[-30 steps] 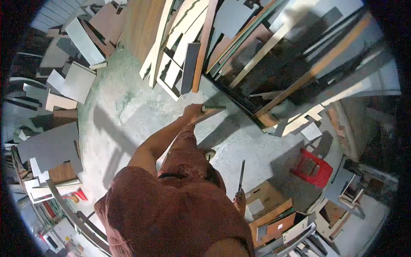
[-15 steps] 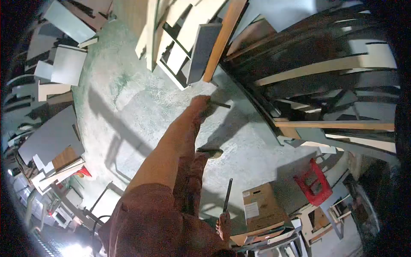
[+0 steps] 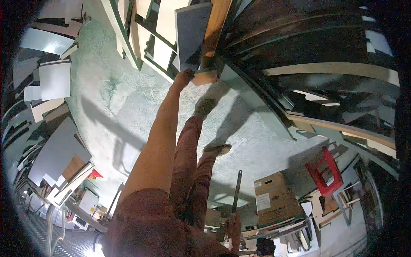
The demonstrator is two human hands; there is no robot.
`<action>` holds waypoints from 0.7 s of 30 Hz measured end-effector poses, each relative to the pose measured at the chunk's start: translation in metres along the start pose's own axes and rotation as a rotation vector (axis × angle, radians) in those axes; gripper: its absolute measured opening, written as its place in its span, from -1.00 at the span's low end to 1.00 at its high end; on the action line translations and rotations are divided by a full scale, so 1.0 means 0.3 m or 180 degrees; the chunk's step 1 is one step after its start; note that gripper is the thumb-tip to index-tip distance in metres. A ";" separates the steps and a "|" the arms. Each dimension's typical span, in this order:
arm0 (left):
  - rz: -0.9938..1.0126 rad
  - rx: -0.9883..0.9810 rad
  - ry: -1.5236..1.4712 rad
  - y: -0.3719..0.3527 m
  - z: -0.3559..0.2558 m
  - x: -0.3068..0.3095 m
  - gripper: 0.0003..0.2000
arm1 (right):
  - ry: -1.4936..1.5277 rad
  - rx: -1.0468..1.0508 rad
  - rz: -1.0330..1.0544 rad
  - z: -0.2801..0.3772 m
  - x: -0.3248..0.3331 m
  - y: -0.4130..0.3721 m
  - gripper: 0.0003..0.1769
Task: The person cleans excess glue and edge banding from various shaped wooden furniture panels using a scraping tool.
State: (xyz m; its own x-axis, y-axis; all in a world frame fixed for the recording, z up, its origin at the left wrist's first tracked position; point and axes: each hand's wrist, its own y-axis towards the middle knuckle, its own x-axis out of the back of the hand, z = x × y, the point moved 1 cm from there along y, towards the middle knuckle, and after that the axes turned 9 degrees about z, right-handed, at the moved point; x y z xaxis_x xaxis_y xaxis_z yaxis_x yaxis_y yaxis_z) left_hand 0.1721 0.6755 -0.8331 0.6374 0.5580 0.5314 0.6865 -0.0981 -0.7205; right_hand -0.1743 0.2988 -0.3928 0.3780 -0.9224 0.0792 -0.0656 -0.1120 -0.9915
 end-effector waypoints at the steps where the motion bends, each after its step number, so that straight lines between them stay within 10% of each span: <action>1: -0.0039 0.0121 -0.0368 -0.007 0.023 0.011 -0.77 | -0.0048 0.0012 -0.0008 -0.001 0.001 0.004 -0.44; 8: -0.1089 0.0059 -0.0741 -0.018 -0.009 0.047 -0.67 | 0.1137 0.0183 0.0156 0.061 -0.007 -0.076 -0.45; 11: -0.1525 -0.0472 -0.1674 -0.006 0.060 -0.093 -0.63 | -0.0289 0.1590 -0.0068 -0.065 -0.041 -0.025 -0.49; 14: -0.1645 -0.0418 -0.0971 -0.310 -0.136 -0.037 -0.67 | -0.0420 0.1417 -0.0125 -0.083 -0.062 -0.047 -0.51; 21: 0.0856 -0.0859 -0.0306 -0.742 -0.223 -0.085 -0.72 | -0.0021 0.1514 -0.0547 -0.109 -0.081 -0.193 -0.51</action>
State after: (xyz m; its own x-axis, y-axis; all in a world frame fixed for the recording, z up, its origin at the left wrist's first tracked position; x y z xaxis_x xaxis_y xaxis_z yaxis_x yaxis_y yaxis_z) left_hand 0.0266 0.6280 -0.6565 0.7802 0.5563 0.2861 0.5749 -0.4573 -0.6785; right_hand -0.2098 0.3156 -0.3340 0.3524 -0.9029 0.2462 0.4255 -0.0798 -0.9014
